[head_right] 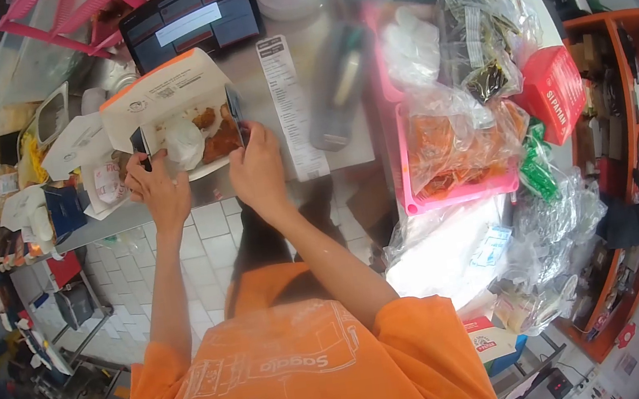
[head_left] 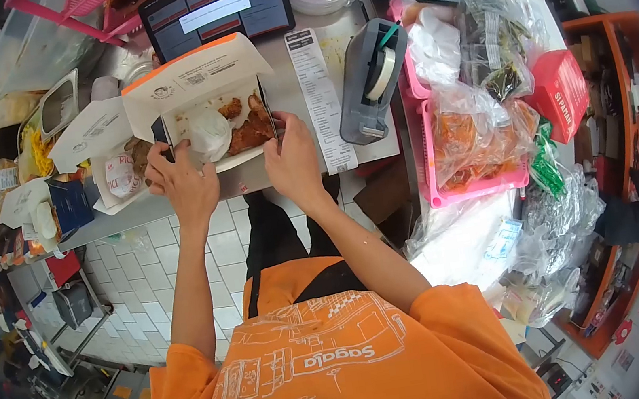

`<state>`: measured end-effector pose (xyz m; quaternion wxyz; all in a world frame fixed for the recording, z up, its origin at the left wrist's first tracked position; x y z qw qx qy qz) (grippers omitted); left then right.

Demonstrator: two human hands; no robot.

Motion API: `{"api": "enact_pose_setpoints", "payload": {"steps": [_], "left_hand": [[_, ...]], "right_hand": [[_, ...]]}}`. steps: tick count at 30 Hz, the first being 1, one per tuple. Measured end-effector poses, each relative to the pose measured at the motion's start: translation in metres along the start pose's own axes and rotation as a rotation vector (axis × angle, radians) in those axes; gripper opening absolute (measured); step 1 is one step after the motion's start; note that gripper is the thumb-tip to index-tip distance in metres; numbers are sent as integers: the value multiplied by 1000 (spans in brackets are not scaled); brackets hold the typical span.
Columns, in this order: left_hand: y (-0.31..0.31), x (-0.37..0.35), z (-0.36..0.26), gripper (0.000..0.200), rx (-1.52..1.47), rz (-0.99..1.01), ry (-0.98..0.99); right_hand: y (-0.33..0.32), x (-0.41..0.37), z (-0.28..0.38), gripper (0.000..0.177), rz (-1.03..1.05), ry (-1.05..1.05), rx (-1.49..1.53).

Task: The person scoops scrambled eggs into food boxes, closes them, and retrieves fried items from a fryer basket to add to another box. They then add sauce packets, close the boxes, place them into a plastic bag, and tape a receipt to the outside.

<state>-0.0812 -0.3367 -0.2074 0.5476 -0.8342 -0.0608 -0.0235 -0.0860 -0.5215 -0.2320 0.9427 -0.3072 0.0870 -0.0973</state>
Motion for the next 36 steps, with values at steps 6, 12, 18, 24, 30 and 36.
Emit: {"api": "enact_pose_setpoints", "payload": {"steps": [6, 12, 18, 24, 30, 36], "left_hand": [[6, -6, -2, 52, -49, -35, -42], [8, -6, -2, 47, 85, 3, -55], [-40, -72, 17, 42, -28, -99, 17], [-124, -178, 149, 24, -356, -347, -502], [-276, -122, 338, 21, -376, -824, -502], [-388, 28, 442, 23, -381, -730, -280]], "right_hand": [[-1, -4, 5, 40, -10, -9, 14], [2, -5, 3, 40, -23, -26, 15], [-19, -13, -17, 55, 144, -146, -38], [-88, -18, 140, 27, 429, -202, 170], [44, 22, 360, 18, 576, -867, 182], [412, 110, 500, 27, 703, -1288, -171]]}}
Point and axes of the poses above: each hand's wrist, its own x-axis towards the middle knuckle, its own y-axis out of the palm, z = x × y, the point moved 2 cm from there along x, towards the middle knuckle, and after that the axes turned 12 degrees about -x, right-handed, at the moved point
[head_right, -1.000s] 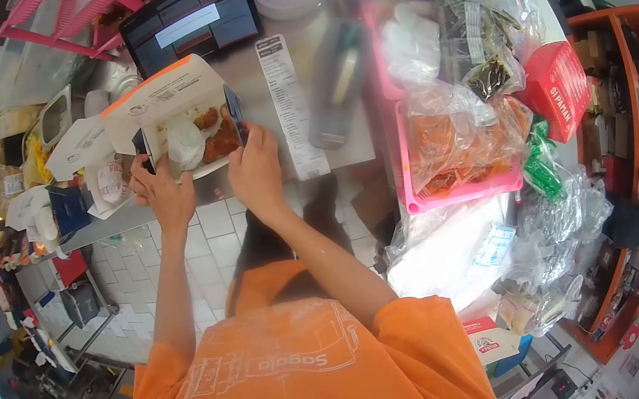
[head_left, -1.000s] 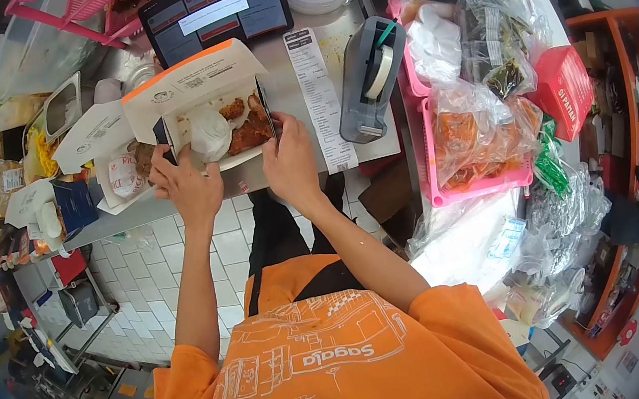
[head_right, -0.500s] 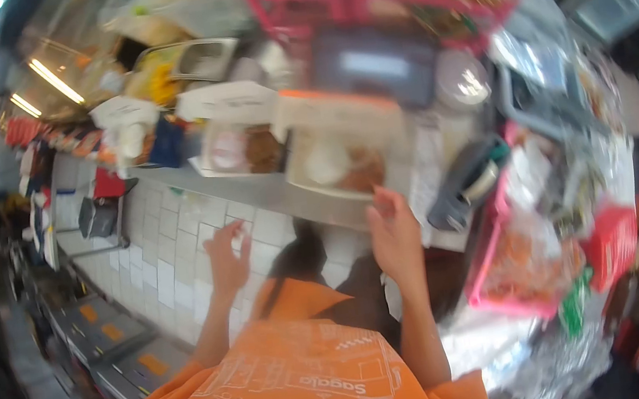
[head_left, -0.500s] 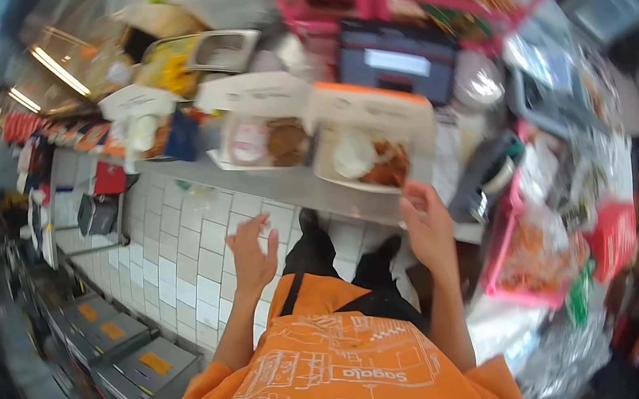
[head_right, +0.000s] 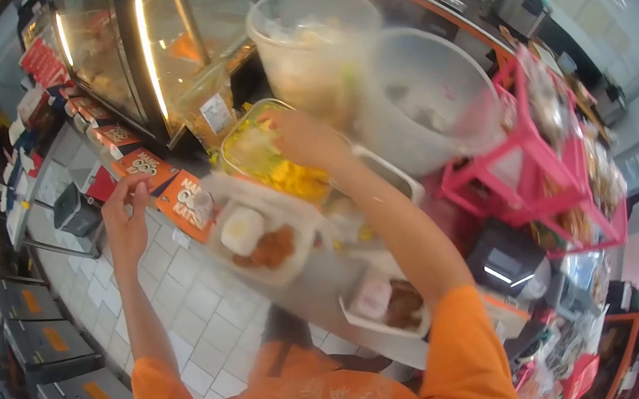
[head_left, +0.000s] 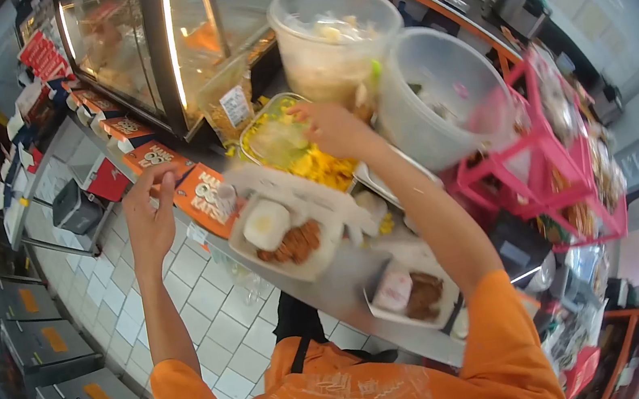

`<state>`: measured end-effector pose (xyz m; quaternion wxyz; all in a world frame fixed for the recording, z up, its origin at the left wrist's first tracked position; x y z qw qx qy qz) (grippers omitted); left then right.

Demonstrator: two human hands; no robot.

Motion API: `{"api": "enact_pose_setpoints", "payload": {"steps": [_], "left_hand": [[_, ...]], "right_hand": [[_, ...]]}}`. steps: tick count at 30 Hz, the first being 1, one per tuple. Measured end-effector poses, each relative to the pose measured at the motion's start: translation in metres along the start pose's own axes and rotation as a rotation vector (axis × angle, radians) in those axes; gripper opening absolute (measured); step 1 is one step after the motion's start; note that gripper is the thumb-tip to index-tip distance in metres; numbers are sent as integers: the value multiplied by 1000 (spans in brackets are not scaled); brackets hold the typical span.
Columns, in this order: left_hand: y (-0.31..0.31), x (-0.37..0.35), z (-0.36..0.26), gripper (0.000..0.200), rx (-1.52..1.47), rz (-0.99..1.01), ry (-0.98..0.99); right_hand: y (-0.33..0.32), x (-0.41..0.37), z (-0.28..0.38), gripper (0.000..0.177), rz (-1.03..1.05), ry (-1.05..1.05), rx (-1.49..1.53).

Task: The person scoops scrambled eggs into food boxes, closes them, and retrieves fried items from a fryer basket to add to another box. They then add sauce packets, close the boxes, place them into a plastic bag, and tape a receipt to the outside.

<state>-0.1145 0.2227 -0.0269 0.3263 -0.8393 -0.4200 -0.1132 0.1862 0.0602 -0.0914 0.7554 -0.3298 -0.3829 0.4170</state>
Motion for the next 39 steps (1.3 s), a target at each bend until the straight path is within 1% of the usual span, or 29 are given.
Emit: {"api": "enact_pose_setpoints", "payload": {"steps": [1, 2, 3, 5, 7, 8, 9, 10, 11, 12, 13, 15, 17, 19, 21, 23, 25, 26, 28, 29, 30, 31, 32, 33, 34, 35, 37, 38, 39], "left_hand": [[0, 20, -1, 23, -39, 51, -33], [-1, 41, 4, 23, -78, 107, -54], [-4, 56, 16, 23, -87, 112, -56], [-12, 71, 41, 22, -184, 236, -105], [-16, 81, 59, 22, -219, 284, -154], [-18, 85, 66, 21, -238, 289, -198], [-15, 93, 67, 21, -245, 310, -223], [-3, 102, 61, 21, -331, 404, -260], [12, 110, 53, 21, -416, 501, -297], [31, 120, 47, 21, -438, 618, -271], [53, 134, 44, 21, -460, 727, -229], [93, 155, 47, 21, -350, 966, -264], [136, 161, 72, 22, -8, 1118, -172], [176, 140, 124, 21, 377, 1056, -97], [186, 133, 145, 18, 454, 1052, -110], [191, 135, 159, 16, 540, 1042, -117], [197, 136, 170, 18, 511, 1176, -138], [203, 133, 180, 18, 510, 1175, -145], [219, 126, 196, 20, 559, 1297, -38], [218, 127, 193, 20, 556, 1290, -42], [217, 127, 186, 20, 547, 1219, -63], [215, 127, 182, 19, 540, 1151, -82], [217, 122, 190, 19, 541, 1151, -81], [223, 114, 206, 20, 493, 1101, 0], [221, 117, 203, 20, 446, 1046, 79], [219, 118, 204, 18, 374, 1056, -45], [215, 117, 204, 17, 295, 1007, -51], [215, 117, 203, 17, 216, 955, -42], [216, 119, 200, 16, 207, 897, -176]], "right_hand": [[51, 25, -28, 26, -60, -183, -146], [82, 49, -45, 25, -131, -365, -292], [83, 70, -43, 25, -126, -358, -298], [78, 90, -25, 21, 597, -11, -559], [28, 90, -7, 17, -72, -40, -175], [-18, 94, 16, 15, -342, -30, -68], [-63, 100, 36, 12, -604, -58, -339], [-93, 104, 37, 11, -915, 20, -434], [-116, 125, 2, 10, -786, -20, -535], [-128, 139, -26, 9, -658, -59, -630], [-123, 136, -17, 9, -653, -38, -636], [-104, 133, 21, 13, -699, -52, -667], [-48, 104, 33, 20, -211, 165, -298], [33, 72, -43, 24, 216, 214, -285], [68, 64, -84, 21, 593, 400, -690], [82, 62, -103, 18, 559, 397, -686], [86, 66, -98, 16, 530, 397, -681], [86, 63, -93, 14, 534, 370, -686], [71, 66, -65, 13, 539, 338, -698], [59, 70, -43, 10, 430, 425, -640], [54, 74, -31, 8, 321, 508, -580], [69, 77, -36, 7, 264, 435, -663], [87, 78, -39, 7, 263, 435, -663], [102, 82, -37, 8, 278, 445, -628], [110, 89, -32, 11, 292, 451, -594], [114, 92, -26, 11, 286, 447, -593], [123, 86, 5, 14, 370, 230, -361], [133, 82, 8, 14, 383, 229, -352], [142, 78, 9, 15, 423, 282, -278]]}}
Point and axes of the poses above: each hand's wrist, its own x-axis towards the middle knuckle, its own y-axis out of the palm, z = x × y, the point moved 2 cm from there along x, towards the middle knuckle, and after that the axes turned 12 degrees about -x, right-handed, at the moved point
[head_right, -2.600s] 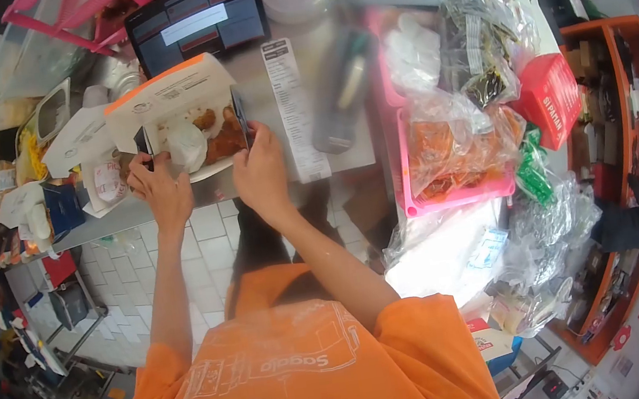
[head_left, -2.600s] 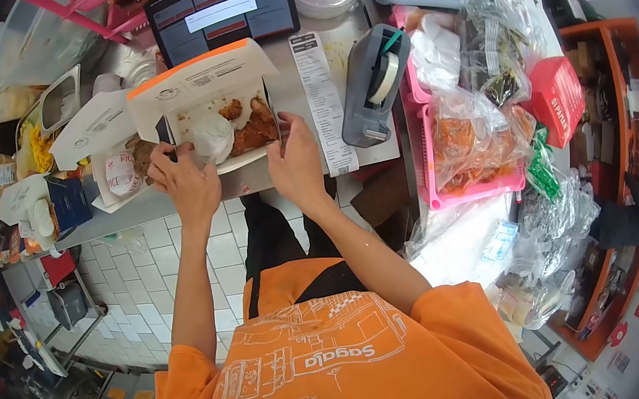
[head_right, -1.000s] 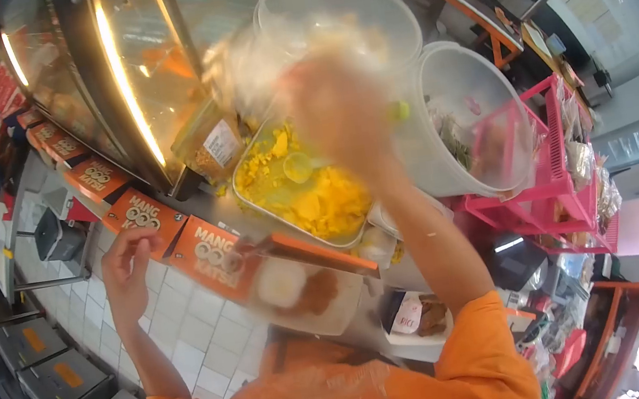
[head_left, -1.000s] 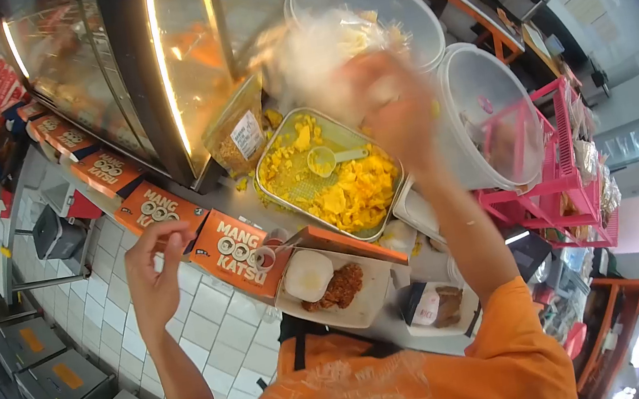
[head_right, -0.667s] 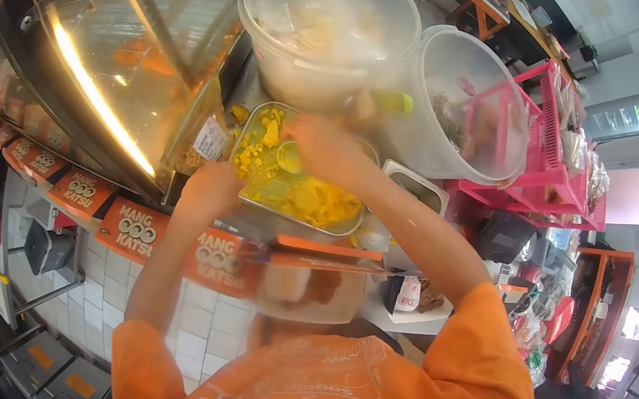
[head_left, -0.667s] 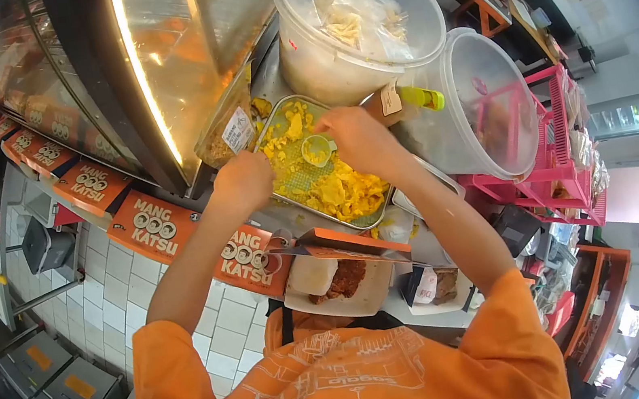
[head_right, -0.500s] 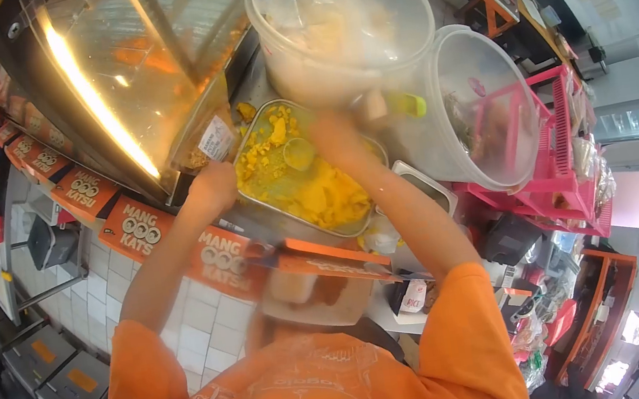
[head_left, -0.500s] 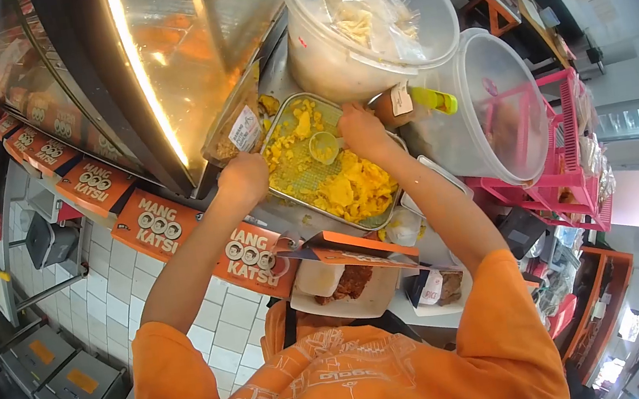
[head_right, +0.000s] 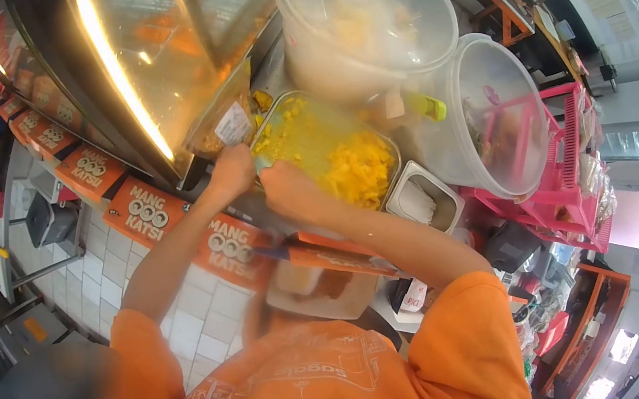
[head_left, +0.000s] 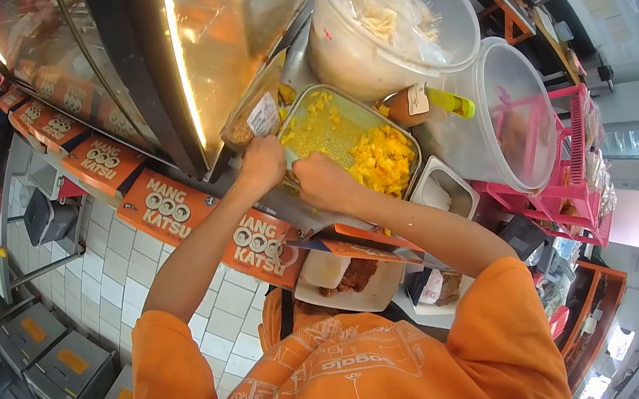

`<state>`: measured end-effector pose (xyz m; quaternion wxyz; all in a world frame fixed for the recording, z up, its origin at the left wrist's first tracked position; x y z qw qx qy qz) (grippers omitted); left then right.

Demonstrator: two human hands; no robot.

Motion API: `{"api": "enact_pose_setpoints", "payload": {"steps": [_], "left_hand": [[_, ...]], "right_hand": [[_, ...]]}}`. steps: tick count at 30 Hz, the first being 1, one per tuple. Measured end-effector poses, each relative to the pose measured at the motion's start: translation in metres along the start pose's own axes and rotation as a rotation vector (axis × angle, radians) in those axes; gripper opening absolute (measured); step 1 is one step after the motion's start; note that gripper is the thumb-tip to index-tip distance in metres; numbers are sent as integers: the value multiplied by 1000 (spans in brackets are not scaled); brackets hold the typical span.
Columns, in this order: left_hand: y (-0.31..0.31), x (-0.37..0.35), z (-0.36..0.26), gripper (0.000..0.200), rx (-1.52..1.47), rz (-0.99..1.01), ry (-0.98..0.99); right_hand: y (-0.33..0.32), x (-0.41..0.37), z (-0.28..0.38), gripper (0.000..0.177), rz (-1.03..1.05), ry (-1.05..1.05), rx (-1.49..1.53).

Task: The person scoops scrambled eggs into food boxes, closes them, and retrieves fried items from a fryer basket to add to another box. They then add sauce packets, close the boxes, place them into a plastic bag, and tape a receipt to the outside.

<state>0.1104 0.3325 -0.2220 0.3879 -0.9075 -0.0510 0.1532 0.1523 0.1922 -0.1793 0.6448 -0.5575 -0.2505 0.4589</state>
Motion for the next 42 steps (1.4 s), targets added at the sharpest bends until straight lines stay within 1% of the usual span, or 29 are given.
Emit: {"api": "enact_pose_setpoints", "payload": {"steps": [2, 4, 5, 6, 7, 8, 10, 12, 13, 15, 17, 18, 19, 20, 21, 22, 23, 24, 26, 30, 32, 33, 34, 35, 36, 38, 39, 41, 42], "left_hand": [[-6, -2, -6, 16, -8, 38, -10], [-15, 0, -12, 16, -15, 64, -13], [-18, 1, -15, 16, 17, 159, -42], [-20, 1, -16, 15, 50, 252, -70], [-23, 1, -19, 15, 52, 251, -66], [-25, 1, -21, 17, 64, 282, -82], [-25, 0, -25, 19, 78, 329, -88], [-27, 1, -30, 23, 31, 272, -196], [-31, 1, -38, 23, 31, 284, -180], [-38, -2, -45, 26, 143, 389, -192], [-18, 5, -25, 27, 183, 340, -138], [7, 17, 4, 27, 241, 250, -98], [22, 23, 17, 27, 302, 163, -55], [16, 21, 7, 27, 301, 166, -50], [1, 16, -7, 27, 94, 201, -197], [-7, 13, -17, 27, -112, 232, -344], [-8, 12, -21, 27, -108, 228, -345], [-10, 9, -23, 27, -103, 227, -318], [-17, 6, -26, 26, -96, 211, -297], [-18, 5, -30, 26, -133, 206, -306], [-16, 12, -24, 26, -119, 181, -316], [-9, 19, -16, 26, -63, 273, -270], [-5, 20, -11, 26, -8, 367, -227], [-8, 17, -13, 26, -12, 363, -233], [-14, 13, -20, 27, -64, 335, -292], [-18, 7, -24, 27, -119, 307, -355], [-19, 7, -25, 27, -108, 311, -350], [-19, 7, -28, 26, -85, 321, -331], [-20, 6, -28, 26, -59, 281, -262]], "right_hand": [[9, -2, -7, 18, 55, 34, 72], [3, 4, -40, 24, 215, 328, 642], [6, 1, -50, 24, 214, 328, 639], [8, -2, -56, 24, 253, 387, 746], [11, -4, -61, 25, 289, 446, 856], [11, -5, -67, 25, 283, 447, 857], [-22, -16, -58, 24, 334, 583, 871], [-39, -34, -68, 23, 304, 615, 930], [-46, -45, -76, 23, 283, 627, 986], [-61, -79, -83, 24, 256, 605, 965], [-83, -110, -72, 23, 81, 379, 391], [-84, -118, -59, 23, 87, 377, 383], [-80, -124, -41, 23, 162, 355, 128], [-75, -126, -28, 22, 234, 335, -124], [-63, -120, -25, 22, 230, 341, -124], [-43, -112, -24, 20, 155, 268, -99], [-26, -102, -22, 20, 82, 188, -73], [-15, -89, -22, 20, 78, 182, -68], [-4, -54, -27, 22, 103, 317, 211], [-8, -23, -20, 27, 41, 334, 283], [-24, -16, -31, 25, 225, 450, 506], [-16, -14, -47, 25, 223, 441, 500], [5, -12, -68, 23, 199, 245, 312], [23, -13, -83, 22, 174, 51, 128], [33, -18, -95, 22, 178, 46, 128], [45, -29, -110, 19, 115, 213, 468], [35, -32, -96, 19, 114, 215, 470], [2, -30, -51, 18, 106, 384, 456], [7, -25, -38, 18, 99, 391, 461]]}}
Point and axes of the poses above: each hand's wrist, its own x-axis towards the middle knuckle, its own y-axis out of the palm, z = x × y, the point moved 2 cm from there along x, towards the middle knuckle, and after that the axes turned 12 degrees about -x, right-handed, at the moved point
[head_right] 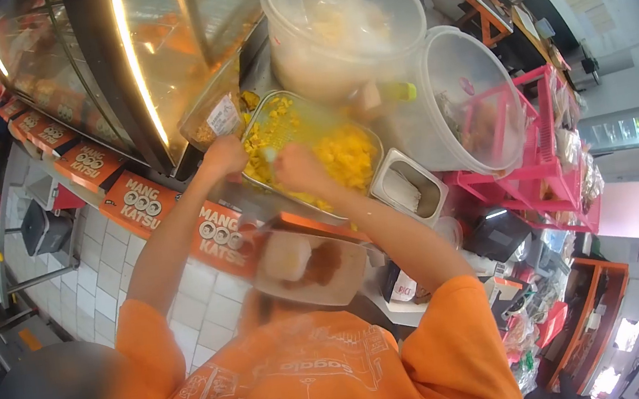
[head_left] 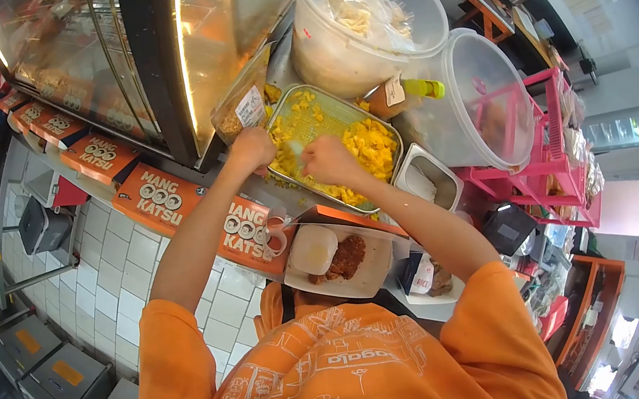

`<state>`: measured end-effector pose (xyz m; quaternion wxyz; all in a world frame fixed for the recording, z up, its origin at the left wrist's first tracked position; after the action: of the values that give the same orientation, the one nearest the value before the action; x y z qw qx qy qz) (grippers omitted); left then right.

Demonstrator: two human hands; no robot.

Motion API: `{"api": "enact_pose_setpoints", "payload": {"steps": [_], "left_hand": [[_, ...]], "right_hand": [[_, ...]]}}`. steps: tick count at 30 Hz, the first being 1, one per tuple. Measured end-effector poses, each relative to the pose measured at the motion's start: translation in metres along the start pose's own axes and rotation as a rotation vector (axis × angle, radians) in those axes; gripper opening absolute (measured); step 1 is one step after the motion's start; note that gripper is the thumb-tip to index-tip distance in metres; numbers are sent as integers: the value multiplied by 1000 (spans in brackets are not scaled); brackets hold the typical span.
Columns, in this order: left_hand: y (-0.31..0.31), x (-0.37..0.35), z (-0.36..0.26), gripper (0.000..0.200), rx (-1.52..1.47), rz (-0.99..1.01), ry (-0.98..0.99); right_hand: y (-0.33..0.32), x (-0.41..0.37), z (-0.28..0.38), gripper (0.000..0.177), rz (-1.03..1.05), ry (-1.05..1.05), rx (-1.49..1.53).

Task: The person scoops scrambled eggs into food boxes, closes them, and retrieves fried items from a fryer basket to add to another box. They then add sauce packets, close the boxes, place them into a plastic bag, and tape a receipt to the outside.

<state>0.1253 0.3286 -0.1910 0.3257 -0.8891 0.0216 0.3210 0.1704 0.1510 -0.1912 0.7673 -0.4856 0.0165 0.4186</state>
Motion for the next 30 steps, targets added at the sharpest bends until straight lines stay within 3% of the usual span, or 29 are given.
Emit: {"api": "enact_pose_setpoints", "payload": {"steps": [2, 3, 5, 7, 9, 10, 11, 12, 13, 14, 15, 16, 17, 19, 23, 25, 27, 30], "left_hand": [[1, -3, -2, 26, 39, -45, 71], [-1, -3, -2, 23, -10, -30, 1], [-5, -2, -1, 21, -57, -38, -65], [0, 1, 6, 19, 446, 35, 331], [7, 11, 19, 20, 488, -56, 427], [19, 31, 36, 21, 375, -2, 384], [22, 28, 31, 20, -23, -29, 135], [68, 108, 78, 20, 268, -189, 482], [34, 29, 40, 20, 581, -310, 538], [60, 87, 65, 20, -66, -323, 238], [56, 74, 64, 18, -116, -384, 271], [36, 34, 37, 20, 289, -280, 450], [20, -4, 17, 20, 25, -340, 195], [21, -10, 12, 19, 22, -356, 190], [-9, -110, -10, 30, -130, -499, 168], [-11, -131, -8, 37, -273, -599, 360], [-18, -147, -1, 34, -254, -559, 438], [-32, -224, 22, 30, -584, -439, 580]], "right_hand": [[16, 1, 21, 19, -98, -304, -277], [13, 4, 22, 19, -114, -307, -273], [2, 14, 22, 21, -9, -183, 47], [11, 30, -10, 23, 66, -111, 62], [19, 31, -35, 23, 44, -143, -31], [28, 40, -51, 20, 133, -88, -9], [22, 30, -47, 23, 106, -153, -54], [19, 29, -47, 23, 146, 36, 186], [2, 15, -25, 22, 182, 36, 151], [8, 33, -46, 21, 228, -41, 142], [1, 31, -45, 17, 174, 29, 131], [-4, 35, -61, 14, 240, 135, 516], [-25, 11, -33, 8, 229, 216, 548], [-36, 3, -37, 8, 211, 238, 614], [-53, -9, -45, 13, 198, 179, 615], [-63, -16, -45, 14, 123, 117, 736], [-76, -37, -34, 16, 68, 95, 753], [-97, -73, -22, 17, 9, 45, 803]]}}
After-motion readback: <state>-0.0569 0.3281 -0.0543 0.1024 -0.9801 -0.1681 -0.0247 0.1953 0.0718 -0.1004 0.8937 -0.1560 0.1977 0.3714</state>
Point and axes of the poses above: each hand's wrist, its own x-axis towards the middle knuckle, its own y-axis out of the palm, z = x × y, the point moved 2 cm from there along x, towards the middle knuckle, and after that the axes turned 12 degrees about -x, right-handed, at the moved point
